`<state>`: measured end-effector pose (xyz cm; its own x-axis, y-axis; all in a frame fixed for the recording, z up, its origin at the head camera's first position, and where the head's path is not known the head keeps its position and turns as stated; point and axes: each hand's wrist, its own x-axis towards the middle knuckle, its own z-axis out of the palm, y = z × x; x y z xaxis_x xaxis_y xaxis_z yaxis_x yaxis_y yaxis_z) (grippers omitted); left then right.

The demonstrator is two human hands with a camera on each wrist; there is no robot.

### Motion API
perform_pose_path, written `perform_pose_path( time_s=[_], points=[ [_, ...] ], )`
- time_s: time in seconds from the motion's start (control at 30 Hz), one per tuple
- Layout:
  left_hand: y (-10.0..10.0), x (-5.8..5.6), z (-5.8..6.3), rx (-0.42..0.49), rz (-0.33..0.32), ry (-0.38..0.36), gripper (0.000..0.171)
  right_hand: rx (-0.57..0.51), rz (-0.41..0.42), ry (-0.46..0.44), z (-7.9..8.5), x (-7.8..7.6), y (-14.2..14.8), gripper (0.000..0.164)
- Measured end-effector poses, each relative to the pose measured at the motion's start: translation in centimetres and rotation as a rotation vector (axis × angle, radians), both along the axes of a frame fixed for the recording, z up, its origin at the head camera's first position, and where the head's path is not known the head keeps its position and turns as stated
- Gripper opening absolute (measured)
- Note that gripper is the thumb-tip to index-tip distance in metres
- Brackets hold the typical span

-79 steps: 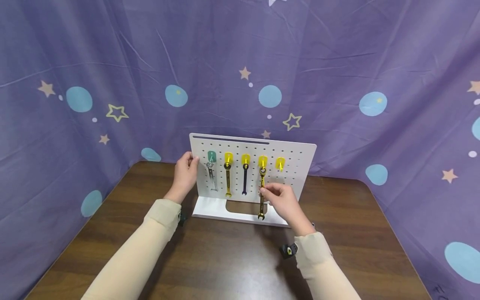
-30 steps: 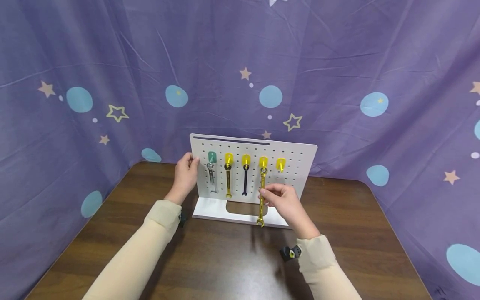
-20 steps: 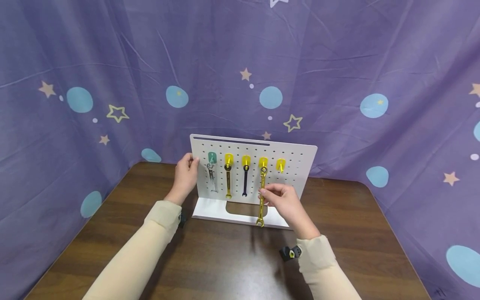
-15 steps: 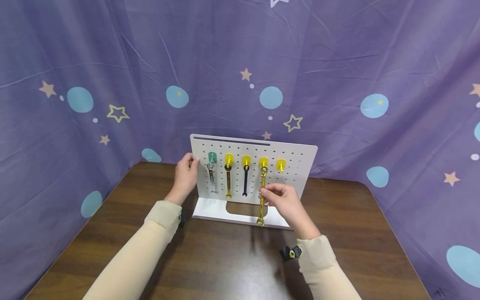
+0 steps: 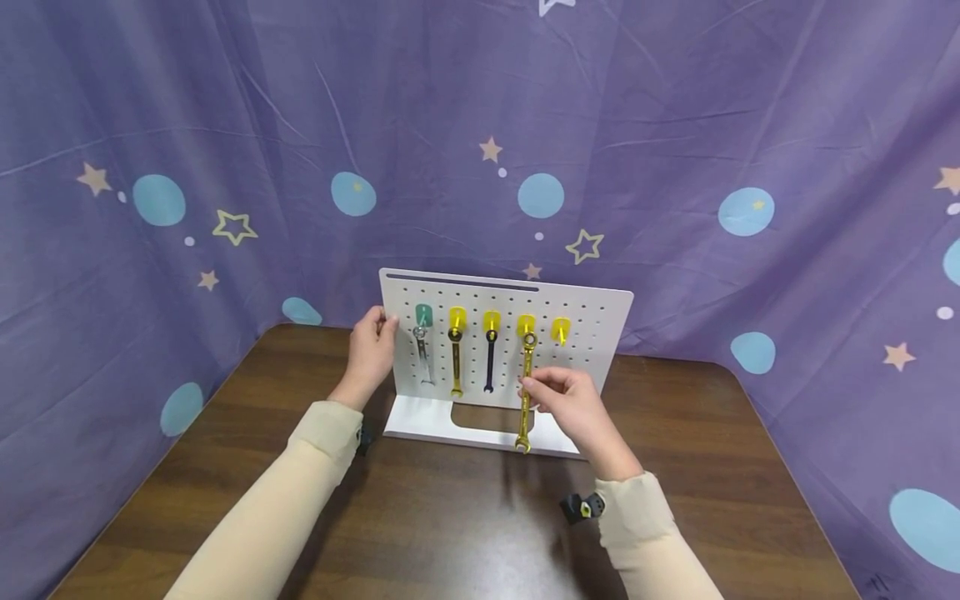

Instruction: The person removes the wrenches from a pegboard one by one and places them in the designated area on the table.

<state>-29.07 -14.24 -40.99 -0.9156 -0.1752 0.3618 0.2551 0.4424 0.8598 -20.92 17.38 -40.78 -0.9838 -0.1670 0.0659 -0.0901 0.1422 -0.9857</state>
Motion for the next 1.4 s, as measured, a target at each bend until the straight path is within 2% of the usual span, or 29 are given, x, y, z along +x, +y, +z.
perform_pose_path(
  time_s=[0.67,0.97,1.4],
  points=[
    [0.0,0.0,0.1,-0.01,0.007,0.009,0.017,0.021,0.001,0.04,-0.2,0.6,0.9,0.022],
    [-0.1,-0.1,0.1,-0.019,0.017,0.026,0.015,0.027,0.002,0.053,-0.8,0.7,1.3,0.023],
    [0.0,-0.1,0.0,-0.006,0.007,0.006,0.017,0.031,-0.028,0.047,-1.5,0.9,2.0,0.023]
  ],
)
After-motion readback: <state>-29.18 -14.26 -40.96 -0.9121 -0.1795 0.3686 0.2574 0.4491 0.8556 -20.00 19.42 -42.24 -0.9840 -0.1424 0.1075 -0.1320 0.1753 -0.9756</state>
